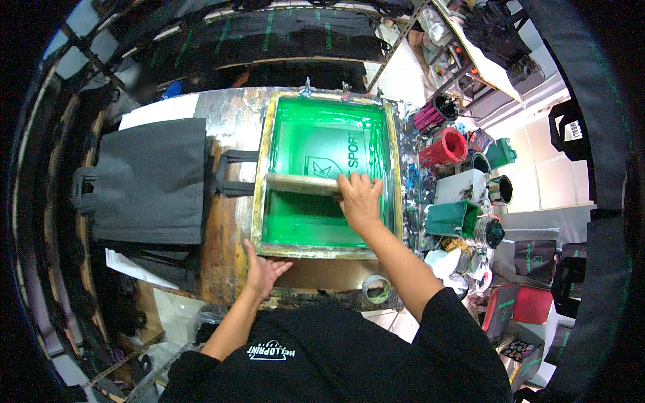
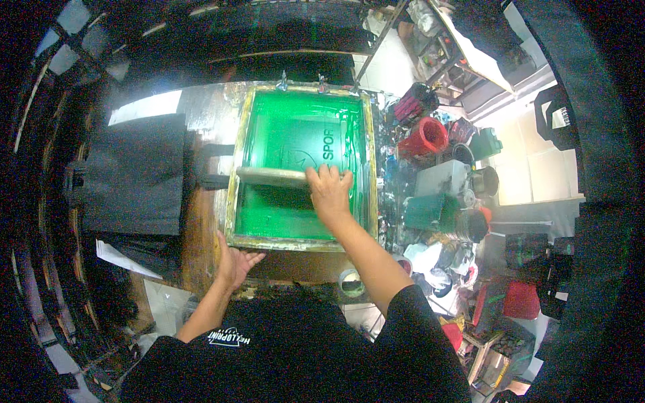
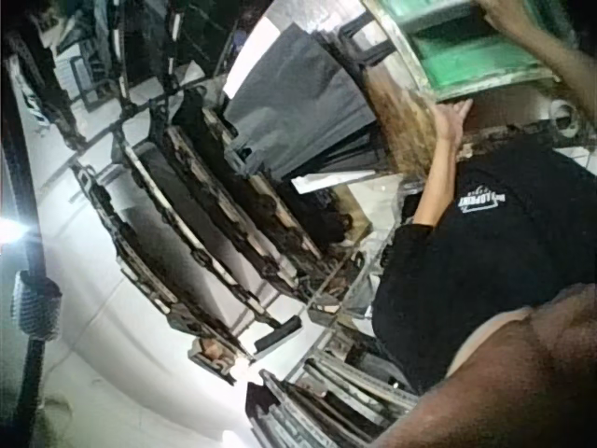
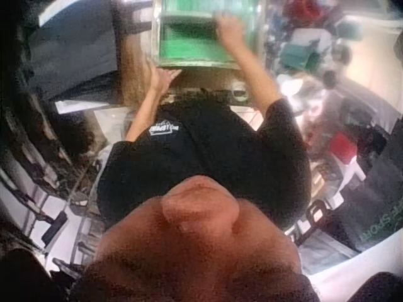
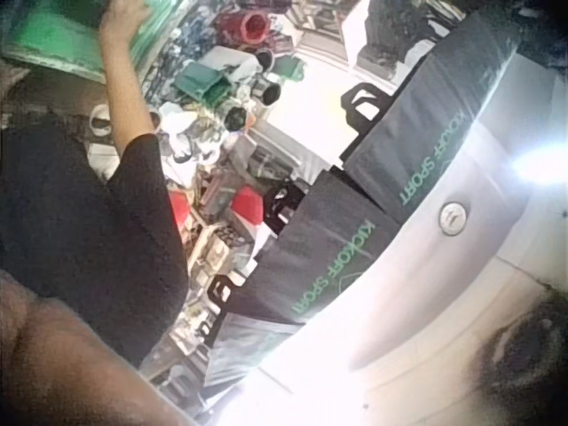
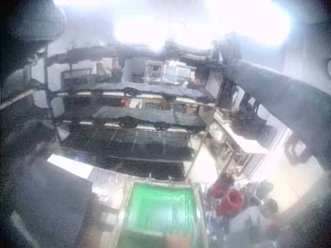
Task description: The person performs screen printing on black tote bags using a green ink-filled screen and a squeegee. They repeatedly pull the squeegee across the screen to transfer the design onto the bags, then lift the screen to reveal the printed logo. Another person in the background assists by moving the printed bags to a drying rack.
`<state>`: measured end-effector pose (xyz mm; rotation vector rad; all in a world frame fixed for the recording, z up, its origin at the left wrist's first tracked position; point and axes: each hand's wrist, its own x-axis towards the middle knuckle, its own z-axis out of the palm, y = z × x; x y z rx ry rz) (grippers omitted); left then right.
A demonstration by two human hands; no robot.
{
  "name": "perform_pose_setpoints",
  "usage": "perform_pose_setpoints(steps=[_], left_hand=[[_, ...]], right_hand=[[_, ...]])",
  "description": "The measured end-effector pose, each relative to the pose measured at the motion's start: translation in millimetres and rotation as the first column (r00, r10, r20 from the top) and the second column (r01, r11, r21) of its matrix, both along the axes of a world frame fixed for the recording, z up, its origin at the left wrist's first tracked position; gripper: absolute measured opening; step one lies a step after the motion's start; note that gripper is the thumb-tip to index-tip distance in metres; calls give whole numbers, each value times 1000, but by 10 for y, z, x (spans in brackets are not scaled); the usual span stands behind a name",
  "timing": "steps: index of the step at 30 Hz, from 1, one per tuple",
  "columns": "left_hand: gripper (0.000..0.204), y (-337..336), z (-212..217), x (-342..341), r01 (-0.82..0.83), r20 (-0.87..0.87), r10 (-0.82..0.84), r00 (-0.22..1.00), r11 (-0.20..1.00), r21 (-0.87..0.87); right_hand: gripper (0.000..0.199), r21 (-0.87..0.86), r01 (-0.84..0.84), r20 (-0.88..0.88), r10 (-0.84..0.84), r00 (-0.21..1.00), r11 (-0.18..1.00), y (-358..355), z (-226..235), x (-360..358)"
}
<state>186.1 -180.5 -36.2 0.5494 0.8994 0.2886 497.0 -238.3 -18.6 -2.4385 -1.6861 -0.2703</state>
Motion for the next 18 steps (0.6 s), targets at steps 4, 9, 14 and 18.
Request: perform_pose_setpoints(steps=[4, 9, 14, 18], left_hand=[[126, 15, 71, 26, -15, -37, 13, 999, 999, -33], [126, 20, 28, -10, 0, -15, -1, 1000, 998, -68], [130, 40, -115, -11, 29, -58, -33, 998, 997, -73], [135, 163, -506, -167, 216, -204, -246, 947, 963, -161]], right_hand=[[63, -39, 35, 46, -33, 998, 999, 473, -99, 494], [64, -21, 50, 111, -47, 993, 999, 1020, -240, 1113], [68, -67, 39, 78, -34, 996, 997, 1408, -263, 1721], [73, -212, -4, -8, 2, 1000, 977, 1660, -100, 2016]])
